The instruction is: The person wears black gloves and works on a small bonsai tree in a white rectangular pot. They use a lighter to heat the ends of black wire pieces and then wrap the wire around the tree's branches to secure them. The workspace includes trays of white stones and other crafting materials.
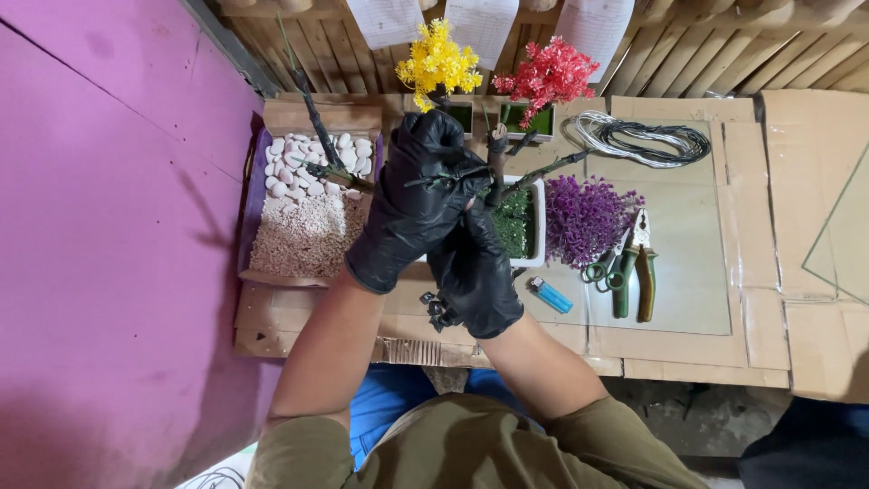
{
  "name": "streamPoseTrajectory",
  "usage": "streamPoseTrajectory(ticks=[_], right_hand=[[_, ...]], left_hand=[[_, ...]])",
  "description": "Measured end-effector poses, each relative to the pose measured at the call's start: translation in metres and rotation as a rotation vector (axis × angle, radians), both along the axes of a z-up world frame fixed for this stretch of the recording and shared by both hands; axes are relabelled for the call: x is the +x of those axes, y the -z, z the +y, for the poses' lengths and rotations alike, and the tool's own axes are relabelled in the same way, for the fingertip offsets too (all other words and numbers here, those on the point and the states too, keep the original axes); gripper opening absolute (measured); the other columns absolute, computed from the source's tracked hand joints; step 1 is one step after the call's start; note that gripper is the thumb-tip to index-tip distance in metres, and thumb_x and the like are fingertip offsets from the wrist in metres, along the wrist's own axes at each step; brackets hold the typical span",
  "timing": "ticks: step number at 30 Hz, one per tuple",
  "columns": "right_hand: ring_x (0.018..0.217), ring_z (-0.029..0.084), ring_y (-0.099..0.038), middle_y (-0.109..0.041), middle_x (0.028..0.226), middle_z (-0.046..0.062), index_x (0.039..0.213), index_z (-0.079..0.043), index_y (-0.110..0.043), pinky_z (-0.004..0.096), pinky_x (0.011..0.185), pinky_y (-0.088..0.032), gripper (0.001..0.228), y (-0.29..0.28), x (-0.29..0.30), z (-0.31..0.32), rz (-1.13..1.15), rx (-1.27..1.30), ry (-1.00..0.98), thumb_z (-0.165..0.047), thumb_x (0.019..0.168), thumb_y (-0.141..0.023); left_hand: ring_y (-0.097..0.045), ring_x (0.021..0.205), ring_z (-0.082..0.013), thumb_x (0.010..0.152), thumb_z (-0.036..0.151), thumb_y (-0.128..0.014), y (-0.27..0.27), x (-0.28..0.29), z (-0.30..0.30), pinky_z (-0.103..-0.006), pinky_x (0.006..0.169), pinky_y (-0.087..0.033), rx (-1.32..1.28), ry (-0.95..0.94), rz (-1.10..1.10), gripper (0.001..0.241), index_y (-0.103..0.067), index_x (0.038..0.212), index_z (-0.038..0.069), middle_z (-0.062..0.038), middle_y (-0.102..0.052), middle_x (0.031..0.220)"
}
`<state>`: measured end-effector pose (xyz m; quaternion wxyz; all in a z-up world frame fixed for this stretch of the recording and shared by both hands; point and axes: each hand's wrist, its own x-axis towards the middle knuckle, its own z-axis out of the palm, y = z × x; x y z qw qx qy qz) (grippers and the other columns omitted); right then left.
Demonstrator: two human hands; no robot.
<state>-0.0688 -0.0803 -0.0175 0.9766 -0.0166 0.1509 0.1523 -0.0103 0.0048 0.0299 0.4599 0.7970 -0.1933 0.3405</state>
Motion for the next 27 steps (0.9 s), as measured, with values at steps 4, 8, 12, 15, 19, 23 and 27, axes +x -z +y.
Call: streamPoseTrajectory(ticks=[4,8,12,15,19,23,27], right_hand=[[0.123,0.035,-0.065,-0.069,0.126,0.018,0.129,-0.004,-0.067,0.050,0.116,-0.045,0.035,-0.012,-0.019,0.010,-0.072,-0.250,0.106,-0.012,0.095,-0.070],[0.123,0.030,-0.064,-0.066,0.132,0.016,0.137,-0.010,-0.058,0.047,0.116,-0.045,0.042,-0.006,-0.021,0.006,-0.097,-0.371,0.175,-0.012,0.096,-0.068],[0.127,0.032,-0.063,-0.064,0.139,0.015,0.139,-0.013,-0.059,0.046,0.116,-0.045,0.040,-0.024,-0.019,0.011,-0.079,-0.251,0.192,-0.016,0.100,-0.064],[0.116,0.027,-0.069,-0.071,0.121,0.010,0.122,-0.013,-0.071,0.040,0.108,-0.052,0.025,-0.056,-0.020,0.012,-0.052,-0.238,0.163,-0.022,0.099,-0.069],[0.111,0.031,-0.070,-0.072,0.113,0.017,0.117,-0.005,-0.072,0.047,0.109,-0.051,0.022,-0.049,-0.016,0.010,-0.044,-0.322,0.185,-0.012,0.096,-0.071],[0.102,0.033,-0.073,-0.073,0.105,0.021,0.112,-0.002,-0.072,0.048,0.102,-0.056,0.019,-0.036,-0.019,0.005,-0.030,-0.361,0.191,-0.008,0.094,-0.071],[0.082,0.023,-0.068,-0.067,0.088,0.010,0.100,0.000,-0.071,0.037,0.092,-0.059,0.009,-0.038,-0.022,-0.002,-0.064,-0.275,0.141,-0.008,0.095,-0.072]], left_hand=[[-0.062,0.083,-0.0378,0.084,0.037,-0.081,0.015,0.003,-0.003,-0.0366,0.074,-0.053,0.061,-0.114,-0.064,0.024,-0.068,0.094,0.019,-0.010,-0.064,0.086],[-0.063,0.083,-0.0346,0.079,0.031,-0.081,0.003,-0.002,0.001,-0.0344,0.073,-0.052,0.065,-0.036,-0.039,0.021,-0.067,0.089,0.019,-0.006,-0.064,0.085],[-0.062,0.079,-0.0312,0.074,0.033,-0.082,-0.006,-0.010,-0.004,-0.0310,0.071,-0.052,-0.013,-0.029,0.014,0.024,-0.065,0.086,0.020,-0.004,-0.062,0.082],[-0.051,0.085,-0.0382,0.090,0.011,-0.069,-0.054,-0.036,-0.007,-0.0234,0.087,-0.045,-0.166,0.213,0.120,0.026,-0.060,0.081,-0.012,-0.021,-0.061,0.080],[-0.057,0.076,-0.0515,0.079,0.024,-0.078,-0.029,-0.022,-0.016,-0.0401,0.064,-0.048,-0.022,-0.035,0.017,0.029,-0.065,0.081,-0.002,-0.029,-0.062,0.077],[-0.054,0.073,-0.0561,0.078,0.024,-0.082,-0.026,-0.016,-0.002,-0.0474,0.058,-0.047,0.110,-0.067,-0.017,0.032,-0.068,0.080,-0.005,-0.033,-0.060,0.072],[-0.057,0.072,-0.0508,0.073,0.026,-0.086,-0.029,-0.006,0.005,-0.0457,0.059,-0.049,0.120,0.028,0.012,0.030,-0.070,0.081,0.002,-0.026,-0.064,0.071]])
